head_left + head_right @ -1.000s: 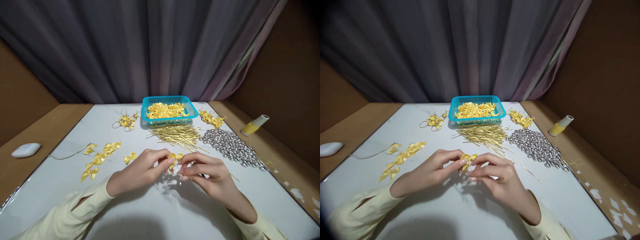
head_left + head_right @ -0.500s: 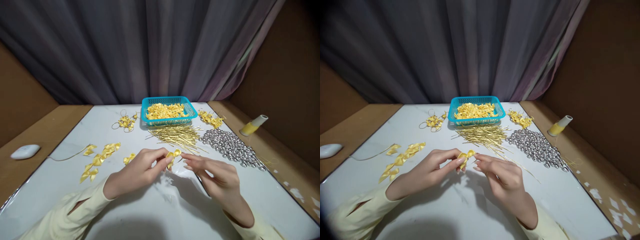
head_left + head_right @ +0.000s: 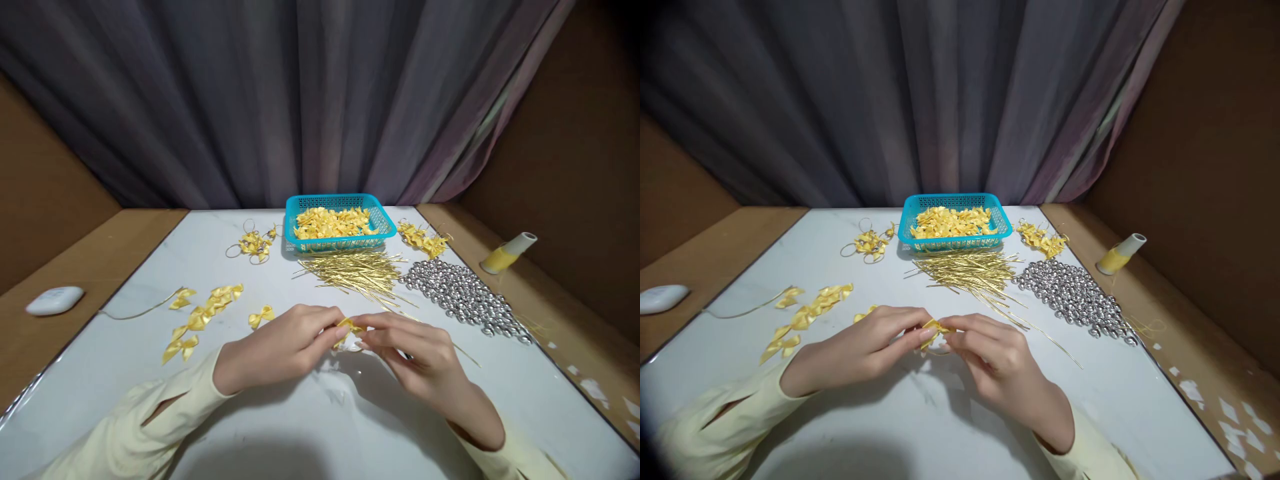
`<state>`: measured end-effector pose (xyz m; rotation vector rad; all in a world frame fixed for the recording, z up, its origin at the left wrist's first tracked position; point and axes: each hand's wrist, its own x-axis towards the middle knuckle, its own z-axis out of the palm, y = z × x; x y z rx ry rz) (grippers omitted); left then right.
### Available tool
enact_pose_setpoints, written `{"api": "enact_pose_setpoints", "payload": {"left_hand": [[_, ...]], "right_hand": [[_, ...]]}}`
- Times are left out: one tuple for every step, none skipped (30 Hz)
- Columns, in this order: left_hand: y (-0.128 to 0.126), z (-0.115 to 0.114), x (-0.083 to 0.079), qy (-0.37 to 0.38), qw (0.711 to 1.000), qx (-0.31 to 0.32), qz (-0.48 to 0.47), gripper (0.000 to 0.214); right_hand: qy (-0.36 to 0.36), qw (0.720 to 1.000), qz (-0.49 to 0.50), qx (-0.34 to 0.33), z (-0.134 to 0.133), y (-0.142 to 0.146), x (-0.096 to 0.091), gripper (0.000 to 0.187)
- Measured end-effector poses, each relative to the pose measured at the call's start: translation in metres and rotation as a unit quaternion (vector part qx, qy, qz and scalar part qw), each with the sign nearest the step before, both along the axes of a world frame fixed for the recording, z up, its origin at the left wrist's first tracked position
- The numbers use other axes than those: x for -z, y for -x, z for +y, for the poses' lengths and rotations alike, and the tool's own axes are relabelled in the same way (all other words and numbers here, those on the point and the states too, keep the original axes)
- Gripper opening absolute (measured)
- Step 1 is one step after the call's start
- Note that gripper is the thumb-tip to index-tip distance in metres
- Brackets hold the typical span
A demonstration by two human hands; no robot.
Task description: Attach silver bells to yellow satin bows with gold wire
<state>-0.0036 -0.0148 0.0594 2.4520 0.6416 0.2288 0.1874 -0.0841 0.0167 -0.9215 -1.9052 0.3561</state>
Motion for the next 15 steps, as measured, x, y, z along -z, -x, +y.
{"api": "enact_pose_setpoints", "payload": {"left_hand": [[-0.0002,-0.0002,-0.0003,0.004,1.000,-0.001,-0.001,0.029],[-0.0005,-0.0003,-0.0005,0.007,1.000,-0.001,-0.002,0.029],[-0.0008,-0.0003,-0.0006,0.010,1.000,-0.003,-0.003,0.029],[-0.0011,-0.0004,-0.0006,0.013,1.000,-0.003,-0.004,0.030],[-0.0013,-0.0004,-0.0004,0.014,1.000,-0.003,-0.005,0.030],[-0.0016,-0.0005,-0.0002,0.015,1.000,-0.002,-0.006,0.030],[-0.0018,-0.0006,0.0000,0.015,1.000,0.000,-0.005,0.030],[-0.0019,-0.0007,0.0002,0.016,1.000,0.001,-0.004,0.030],[-0.0021,-0.0009,0.0002,0.018,1.000,0.001,-0.002,0.030],[-0.0022,-0.0012,0.0002,0.020,1.000,0.001,-0.001,0.030],[-0.0022,-0.0014,0.0001,0.024,1.000,0.001,0.000,0.030],[-0.0022,-0.0016,0.0000,0.030,1.000,0.002,0.000,0.030],[-0.0022,-0.0017,-0.0001,0.035,0.999,0.003,-0.001,0.029],[-0.0021,-0.0018,0.0000,0.040,0.999,0.005,-0.001,0.029],[-0.0020,-0.0018,0.0002,0.045,0.999,0.007,-0.001,0.029]], "right_hand": [[-0.012,1.000,-0.004,0.002,-0.0004,0.0002,0.0009,0.021],[-0.020,1.000,-0.008,0.004,-0.0007,0.0004,0.0017,0.022],[-0.024,1.000,-0.011,0.005,-0.0010,0.0006,0.0023,0.022],[-0.026,1.000,-0.014,0.008,-0.0011,0.0008,0.0027,0.022],[-0.028,0.999,-0.016,0.010,-0.0012,0.0011,0.0029,0.021],[-0.029,0.999,-0.019,0.013,-0.0013,0.0014,0.0029,0.020],[-0.030,0.999,-0.022,0.015,-0.0014,0.0016,0.0026,0.019],[-0.030,0.999,-0.024,0.016,-0.0013,0.0018,0.0022,0.018],[-0.029,0.999,-0.027,0.017,-0.0012,0.0019,0.0016,0.017],[-0.027,0.999,-0.028,0.016,-0.0011,0.0019,0.0011,0.016],[-0.022,0.999,-0.030,0.013,-0.0009,0.0016,0.0007,0.016],[-0.016,0.999,-0.033,0.009,-0.0006,0.0013,0.0005,0.016],[-0.012,0.999,-0.036,0.004,-0.0004,0.0009,0.0005,0.016],[-0.009,0.999,-0.040,0.001,-0.0003,0.0004,0.0009,0.016],[-0.008,0.999,-0.044,-0.001,-0.0002,0.0001,0.0014,0.016]]}}
